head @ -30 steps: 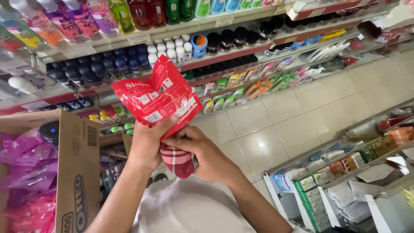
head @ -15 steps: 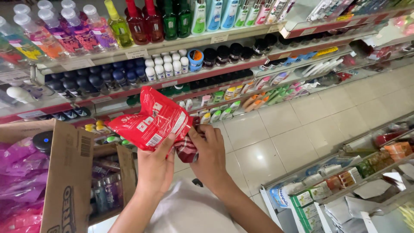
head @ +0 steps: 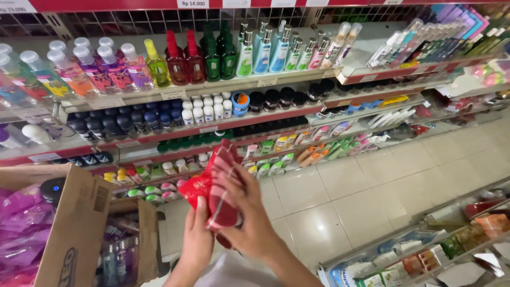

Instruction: The recorder is restocking air freshener sachets on a retail display shelf in a grocery store.

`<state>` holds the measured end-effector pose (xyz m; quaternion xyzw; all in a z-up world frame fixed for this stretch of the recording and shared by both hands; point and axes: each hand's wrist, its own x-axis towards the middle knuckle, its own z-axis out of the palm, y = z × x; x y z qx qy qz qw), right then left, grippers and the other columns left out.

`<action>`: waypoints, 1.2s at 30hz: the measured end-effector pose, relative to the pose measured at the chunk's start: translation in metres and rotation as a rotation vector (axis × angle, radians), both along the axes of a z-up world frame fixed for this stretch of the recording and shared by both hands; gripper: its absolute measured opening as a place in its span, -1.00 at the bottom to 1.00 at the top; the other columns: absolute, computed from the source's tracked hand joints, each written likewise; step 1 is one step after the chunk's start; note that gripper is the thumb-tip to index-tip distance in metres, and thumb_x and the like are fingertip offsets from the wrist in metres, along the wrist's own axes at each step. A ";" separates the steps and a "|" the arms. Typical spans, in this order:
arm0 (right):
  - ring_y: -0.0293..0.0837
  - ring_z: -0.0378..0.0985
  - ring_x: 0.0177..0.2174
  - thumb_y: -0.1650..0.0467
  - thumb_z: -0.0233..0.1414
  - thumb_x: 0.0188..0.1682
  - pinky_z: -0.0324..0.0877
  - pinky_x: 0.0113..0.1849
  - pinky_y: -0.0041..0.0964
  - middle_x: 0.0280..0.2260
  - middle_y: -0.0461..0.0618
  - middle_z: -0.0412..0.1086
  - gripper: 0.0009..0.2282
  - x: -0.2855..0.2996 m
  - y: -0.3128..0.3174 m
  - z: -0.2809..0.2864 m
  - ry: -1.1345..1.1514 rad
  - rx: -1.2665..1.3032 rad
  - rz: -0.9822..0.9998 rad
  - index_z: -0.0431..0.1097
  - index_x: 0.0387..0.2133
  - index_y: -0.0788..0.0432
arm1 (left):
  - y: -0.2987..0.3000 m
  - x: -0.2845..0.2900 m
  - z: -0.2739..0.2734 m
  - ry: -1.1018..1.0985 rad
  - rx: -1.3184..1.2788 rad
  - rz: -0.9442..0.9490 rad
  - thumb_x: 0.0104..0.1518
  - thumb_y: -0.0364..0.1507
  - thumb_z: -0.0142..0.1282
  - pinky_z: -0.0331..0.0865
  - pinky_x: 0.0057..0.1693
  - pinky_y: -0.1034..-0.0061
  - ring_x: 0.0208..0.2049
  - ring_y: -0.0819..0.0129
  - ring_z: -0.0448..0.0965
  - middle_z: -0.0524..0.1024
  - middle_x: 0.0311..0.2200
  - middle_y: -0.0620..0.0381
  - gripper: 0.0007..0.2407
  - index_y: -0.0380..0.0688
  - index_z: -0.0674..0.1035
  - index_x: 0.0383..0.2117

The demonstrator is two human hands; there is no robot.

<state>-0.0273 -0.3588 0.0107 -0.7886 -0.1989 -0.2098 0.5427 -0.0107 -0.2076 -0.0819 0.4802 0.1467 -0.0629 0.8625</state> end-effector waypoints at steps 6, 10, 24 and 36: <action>0.35 -0.05 0.39 0.36 0.23 -0.15 -0.10 0.33 0.20 0.40 0.30 -0.06 -0.43 -0.006 -0.006 -0.046 -0.068 -0.191 0.002 0.34 0.22 0.01 | -0.001 -0.001 0.011 -0.396 0.786 -0.150 0.37 -0.07 -0.24 0.43 -0.09 0.46 -0.20 0.29 0.53 0.57 -0.19 -0.09 -0.43 -0.54 0.47 0.02; 0.23 0.18 0.39 0.51 0.08 -0.12 0.11 0.34 0.05 0.43 0.27 0.03 -0.49 -0.007 -0.015 -0.083 0.068 0.035 0.013 0.42 0.18 -0.02 | 0.000 -0.010 0.006 -0.046 0.276 -0.266 0.34 -0.12 -0.20 0.35 -0.19 0.51 -0.35 0.48 0.42 0.58 -0.36 0.15 -0.52 -0.37 0.63 -0.19; 0.32 0.07 0.36 0.44 0.15 -0.14 -0.07 0.33 0.16 0.35 0.27 0.15 -0.46 -0.013 -0.013 -0.073 -0.120 -0.098 0.054 0.35 0.20 -0.02 | 0.009 -0.034 -0.097 -0.222 0.947 -0.184 0.25 -0.26 -0.19 0.41 0.12 0.38 0.03 0.24 0.55 0.53 0.02 0.00 -0.48 -0.33 0.18 0.30; -0.05 0.53 -0.01 0.11 0.18 -0.22 0.44 0.01 -0.05 0.03 0.06 0.45 -0.34 -0.007 -0.035 -0.107 0.840 1.325 0.314 0.26 0.14 0.18 | 0.004 -0.006 0.058 0.140 -0.327 -0.025 0.31 -0.11 -0.32 0.40 0.15 0.05 0.07 0.09 0.55 0.51 0.10 -0.04 -0.52 -0.24 0.38 0.14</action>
